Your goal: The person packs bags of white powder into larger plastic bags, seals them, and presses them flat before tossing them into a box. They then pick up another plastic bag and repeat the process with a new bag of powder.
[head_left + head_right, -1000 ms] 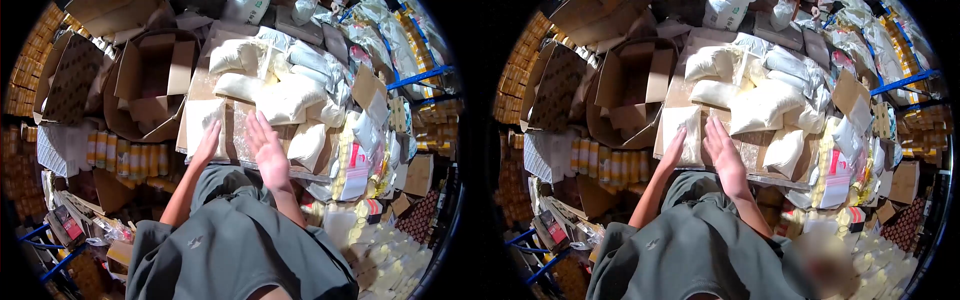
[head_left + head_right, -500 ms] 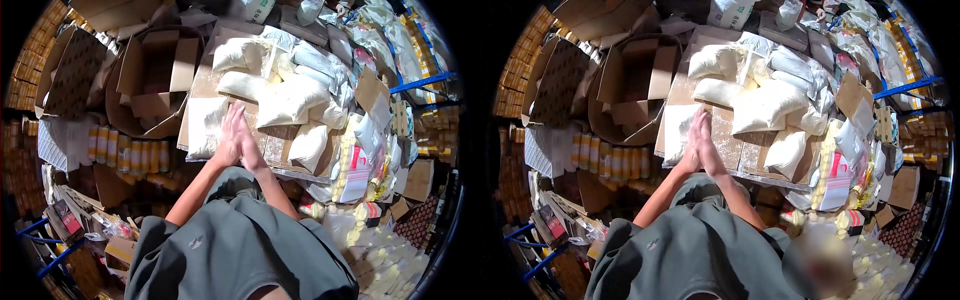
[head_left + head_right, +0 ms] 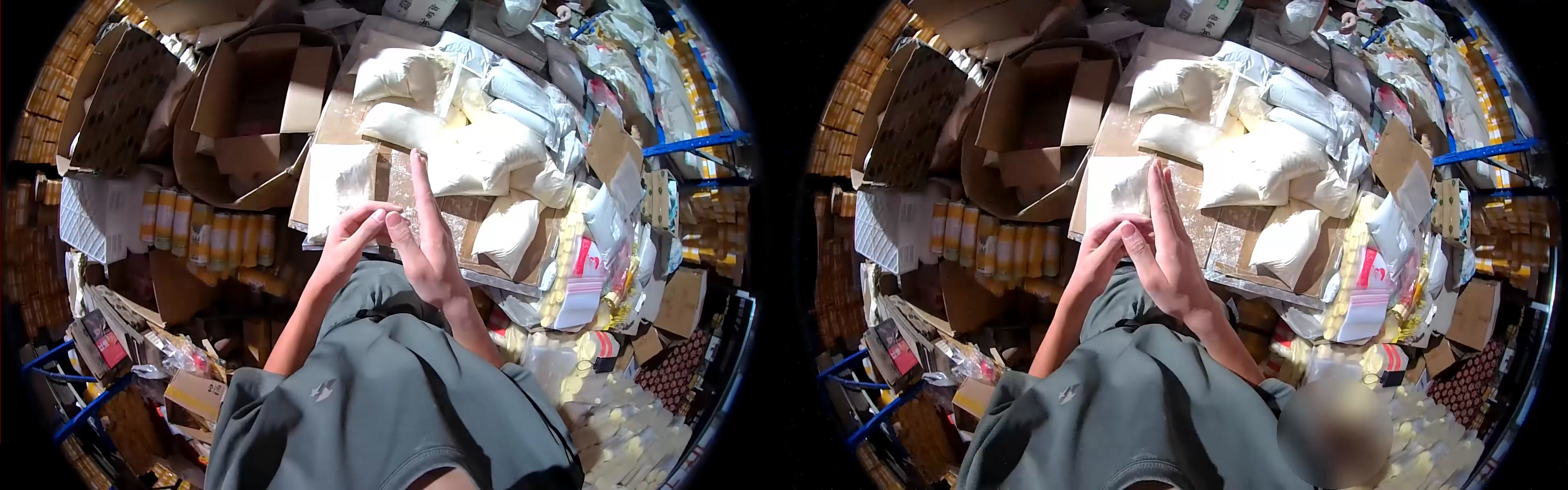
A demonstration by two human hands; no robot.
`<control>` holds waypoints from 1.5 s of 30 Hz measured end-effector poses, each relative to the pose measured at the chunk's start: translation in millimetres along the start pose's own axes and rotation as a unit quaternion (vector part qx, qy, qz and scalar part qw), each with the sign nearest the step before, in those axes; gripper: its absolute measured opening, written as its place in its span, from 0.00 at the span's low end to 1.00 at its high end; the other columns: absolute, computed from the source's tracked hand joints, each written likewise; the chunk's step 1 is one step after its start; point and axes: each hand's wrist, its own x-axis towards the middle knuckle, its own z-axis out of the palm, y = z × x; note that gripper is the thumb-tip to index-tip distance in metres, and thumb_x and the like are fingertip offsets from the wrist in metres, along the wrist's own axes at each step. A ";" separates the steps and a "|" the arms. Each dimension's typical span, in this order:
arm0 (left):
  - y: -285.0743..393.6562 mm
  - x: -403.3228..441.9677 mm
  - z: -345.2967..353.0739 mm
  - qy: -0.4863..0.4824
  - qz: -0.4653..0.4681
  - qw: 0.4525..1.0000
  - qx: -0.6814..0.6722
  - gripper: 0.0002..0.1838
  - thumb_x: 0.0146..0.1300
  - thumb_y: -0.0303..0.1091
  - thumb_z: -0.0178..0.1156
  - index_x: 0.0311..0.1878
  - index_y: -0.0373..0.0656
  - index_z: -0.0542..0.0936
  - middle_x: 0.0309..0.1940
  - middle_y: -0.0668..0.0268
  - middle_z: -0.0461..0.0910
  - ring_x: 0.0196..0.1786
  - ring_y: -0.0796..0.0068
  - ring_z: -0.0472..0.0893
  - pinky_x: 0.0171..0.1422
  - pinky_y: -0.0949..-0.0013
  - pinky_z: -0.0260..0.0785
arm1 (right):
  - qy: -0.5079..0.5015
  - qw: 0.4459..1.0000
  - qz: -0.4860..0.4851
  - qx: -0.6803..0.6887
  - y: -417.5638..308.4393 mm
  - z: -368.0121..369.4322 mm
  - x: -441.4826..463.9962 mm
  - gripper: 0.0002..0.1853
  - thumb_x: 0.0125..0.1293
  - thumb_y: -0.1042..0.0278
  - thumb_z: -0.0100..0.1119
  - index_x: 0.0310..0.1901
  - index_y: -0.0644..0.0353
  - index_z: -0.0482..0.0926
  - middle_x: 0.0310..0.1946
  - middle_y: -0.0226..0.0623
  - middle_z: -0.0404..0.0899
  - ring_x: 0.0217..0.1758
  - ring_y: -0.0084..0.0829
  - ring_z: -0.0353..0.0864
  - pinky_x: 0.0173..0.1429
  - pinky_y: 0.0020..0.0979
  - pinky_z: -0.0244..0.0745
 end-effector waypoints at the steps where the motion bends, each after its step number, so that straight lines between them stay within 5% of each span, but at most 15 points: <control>1: 5.8 -1.5 3.9 0.005 0.013 1.000 -0.004 0.16 0.75 0.37 0.52 0.54 0.35 0.78 0.43 0.64 0.81 0.43 0.78 0.80 0.51 0.71 0.74 | 0.004 1.000 -0.003 -0.010 1.4 1.8 0.5 0.36 0.74 0.61 0.47 0.74 0.70 0.46 0.76 0.58 0.46 0.80 0.54 0.41 0.80 0.43 0.42; 5: 15.6 -3.8 6.9 0.056 0.095 0.992 0.068 0.12 0.74 0.32 0.51 0.50 0.34 0.79 0.40 0.65 0.82 0.41 0.81 0.78 0.46 0.75 0.72 | -0.011 0.984 -0.018 -0.177 12.8 4.5 4.1 0.33 0.70 0.66 0.51 0.72 0.71 0.54 0.74 0.59 0.51 0.78 0.56 0.48 0.79 0.47 0.46; 14: 37.2 -11.3 24.3 0.057 0.117 0.936 0.328 0.15 0.68 0.30 0.56 0.54 0.33 0.77 0.49 0.55 0.82 0.53 0.66 0.80 0.61 0.66 0.68 | -0.353 0.790 0.089 -0.494 32.9 -0.2 -10.5 0.29 0.70 0.59 0.41 0.71 0.59 0.62 0.72 0.53 0.60 0.78 0.55 0.52 0.76 0.63 0.36; 17: 39.8 -12.3 31.6 -0.002 0.163 0.885 0.437 0.24 0.67 0.34 0.55 0.63 0.34 0.72 0.65 0.52 0.71 0.76 0.55 0.58 0.77 0.56 0.50 | -0.380 0.765 0.106 -0.510 30.8 8.4 -3.8 0.31 0.70 0.56 0.40 0.73 0.57 0.60 0.75 0.52 0.52 0.80 0.55 0.44 0.77 0.64 0.32; 23: 47.3 -16.8 71.8 -0.100 0.153 0.803 0.567 0.41 0.63 0.53 0.58 0.73 0.40 0.61 0.72 0.53 0.62 0.79 0.48 0.49 0.80 0.45 0.39 | -0.458 0.707 0.047 -0.537 20.9 18.3 7.3 0.32 0.67 0.51 0.48 0.71 0.53 0.63 0.74 0.45 0.55 0.79 0.47 0.49 0.76 0.66 0.33; 28: -5.9 27.9 2.7 -0.039 0.037 0.758 0.650 0.34 0.70 0.59 0.43 0.75 0.56 0.61 0.77 0.59 0.53 0.80 0.49 0.41 0.79 0.37 0.29 | -0.465 0.680 0.039 -0.566 34.7 30.4 8.9 0.28 0.63 0.58 0.54 0.65 0.54 0.71 0.71 0.42 0.63 0.76 0.45 0.56 0.75 0.68 0.37; 29: -32.0 36.5 -52.0 -0.111 0.103 0.639 0.754 0.33 0.69 0.55 0.47 0.73 0.51 0.64 0.77 0.57 0.53 0.80 0.45 0.38 0.79 0.38 0.28 | -0.440 0.698 0.017 -0.564 36.7 28.8 1.8 0.27 0.63 0.59 0.55 0.64 0.54 0.72 0.70 0.41 0.65 0.75 0.45 0.58 0.75 0.68 0.38; 31: -23.8 23.5 -66.1 0.097 -0.028 0.464 0.880 0.35 0.62 0.44 0.58 0.72 0.43 0.64 0.74 0.49 0.57 0.78 0.38 0.47 0.74 0.28 0.34 | -0.279 0.814 -0.080 -0.503 34.6 26.1 -13.5 0.23 0.62 0.62 0.56 0.60 0.57 0.75 0.63 0.44 0.72 0.72 0.42 0.63 0.74 0.58 0.50; 36: -4.0 20.0 -54.2 0.127 0.109 0.771 0.614 0.25 0.69 0.33 0.51 0.67 0.33 0.67 0.62 0.41 0.71 0.66 0.32 0.65 0.71 0.45 0.59 | -0.179 0.807 -0.108 -0.552 6.9 26.5 2.9 0.23 0.61 0.63 0.58 0.58 0.62 0.75 0.60 0.47 0.73 0.67 0.45 0.69 0.71 0.53 0.58; 38: 31.8 12.9 -4.0 0.109 0.083 0.863 0.487 0.24 0.69 0.34 0.52 0.66 0.34 0.68 0.62 0.41 0.71 0.68 0.38 0.66 0.71 0.47 0.59 | -0.273 0.761 -0.068 -0.584 16.5 31.6 11.8 0.23 0.63 0.65 0.54 0.58 0.66 0.75 0.59 0.53 0.74 0.69 0.49 0.67 0.72 0.56 0.57; 39: 52.6 4.2 23.7 0.091 0.148 0.845 0.506 0.25 0.69 0.34 0.53 0.66 0.35 0.68 0.62 0.41 0.71 0.69 0.40 0.66 0.71 0.48 0.60 | -0.202 0.926 -0.011 -0.319 49.5 41.5 6.4 0.24 0.65 0.63 0.52 0.60 0.64 0.73 0.61 0.53 0.72 0.70 0.50 0.65 0.73 0.56 0.55; 40: 65.5 -3.9 45.7 0.073 0.209 0.824 0.522 0.25 0.68 0.34 0.55 0.66 0.37 0.69 0.62 0.41 0.71 0.69 0.42 0.66 0.71 0.48 0.60 | -0.112 0.992 0.052 -0.019 106.3 56.9 -9.7 0.24 0.67 0.60 0.50 0.63 0.62 0.71 0.63 0.52 0.70 0.71 0.50 0.63 0.74 0.55 0.53; 43: 58.3 1.5 64.8 -0.029 0.285 0.757 0.587 0.26 0.66 0.41 0.53 0.67 0.48 0.72 0.65 0.53 0.72 0.73 0.44 0.61 0.77 0.48 0.48 | 0.015 0.997 -0.073 -0.018 61.5 53.9 -10.4 0.26 0.73 0.54 0.38 0.68 0.56 0.66 0.68 0.48 0.66 0.74 0.47 0.59 0.77 0.56 0.44; 44: 13.9 18.1 30.2 -0.022 0.227 0.705 0.672 0.25 0.66 0.45 0.51 0.65 0.50 0.73 0.66 0.56 0.71 0.74 0.45 0.59 0.79 0.48 0.44 | -0.113 0.974 0.011 -0.195 49.8 47.1 -7.1 0.27 0.70 0.57 0.43 0.69 0.54 0.65 0.69 0.46 0.64 0.74 0.45 0.59 0.77 0.57 0.45; 45: -27.0 42.8 -30.8 -0.080 0.168 0.654 0.733 0.25 0.68 0.49 0.50 0.65 0.50 0.74 0.69 0.59 0.68 0.76 0.53 0.56 0.81 0.48 0.33 | -0.285 0.858 0.032 -0.426 38.0 40.4 -3.7 0.28 0.68 0.60 0.47 0.70 0.53 0.64 0.71 0.44 0.62 0.74 0.43 0.59 0.76 0.58 0.47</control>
